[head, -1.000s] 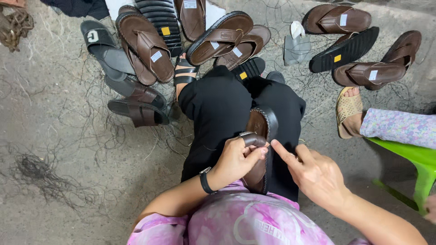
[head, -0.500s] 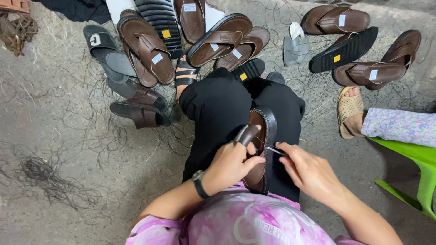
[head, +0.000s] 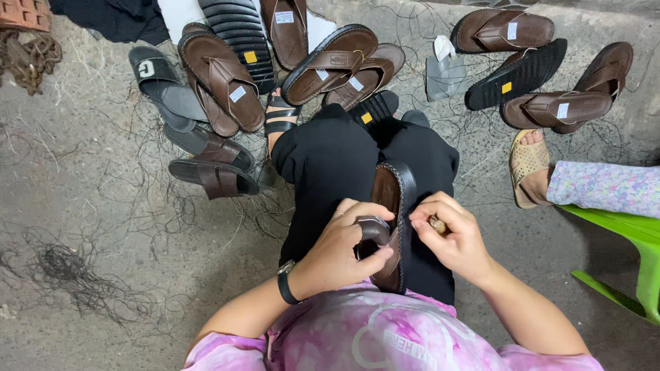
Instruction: The person sits and sews a brown sandal using a needle and thread. They repeatedly pass the needle through the sandal's sole and strap, pulling the thread tight to secure the stitching. Several other sandals are visible on the floor nearby.
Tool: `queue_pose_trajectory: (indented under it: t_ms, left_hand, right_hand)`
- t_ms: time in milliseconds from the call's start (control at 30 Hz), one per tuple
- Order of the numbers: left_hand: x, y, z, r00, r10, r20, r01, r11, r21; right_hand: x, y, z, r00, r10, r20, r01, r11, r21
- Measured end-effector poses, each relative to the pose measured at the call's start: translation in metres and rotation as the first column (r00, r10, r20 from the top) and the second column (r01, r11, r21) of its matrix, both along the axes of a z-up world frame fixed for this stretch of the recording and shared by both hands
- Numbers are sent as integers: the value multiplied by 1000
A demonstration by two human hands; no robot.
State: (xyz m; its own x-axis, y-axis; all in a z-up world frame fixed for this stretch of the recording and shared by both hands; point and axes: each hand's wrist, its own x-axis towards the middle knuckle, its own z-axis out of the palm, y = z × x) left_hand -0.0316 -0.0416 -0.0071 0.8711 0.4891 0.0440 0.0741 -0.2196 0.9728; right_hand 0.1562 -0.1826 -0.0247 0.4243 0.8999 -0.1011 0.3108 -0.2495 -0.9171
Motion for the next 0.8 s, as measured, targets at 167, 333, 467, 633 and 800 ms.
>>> queue_pose_trajectory:
  t_ms: [167, 333, 467, 633, 800]
  left_hand:
    - [1, -6, -6, 997, 4, 76, 16, 967, -254]
    - [11, -16, -27, 993, 73, 95, -37, 940, -340]
    - [20, -17, -22, 992, 117, 41, -110, 983, -144]
    - [14, -29, -40, 987, 138, -80, -143, 988, -54]
    - [16, -35, -43, 981, 160, -113, -167, 984, -64]
  right_hand:
    - [3, 0, 6, 950, -33, -309, 47, 998, 39]
    - [9, -1, 17, 990, 114, -79, -116, 993, -26]
    - [8, 2, 13, 975, 157, -157, -150, 987, 57]
    - [2, 4, 3, 926, 97, -364, -31, 982, 185]
    - [-3, 13, 13, 992, 126, -20, -120, 975, 185]
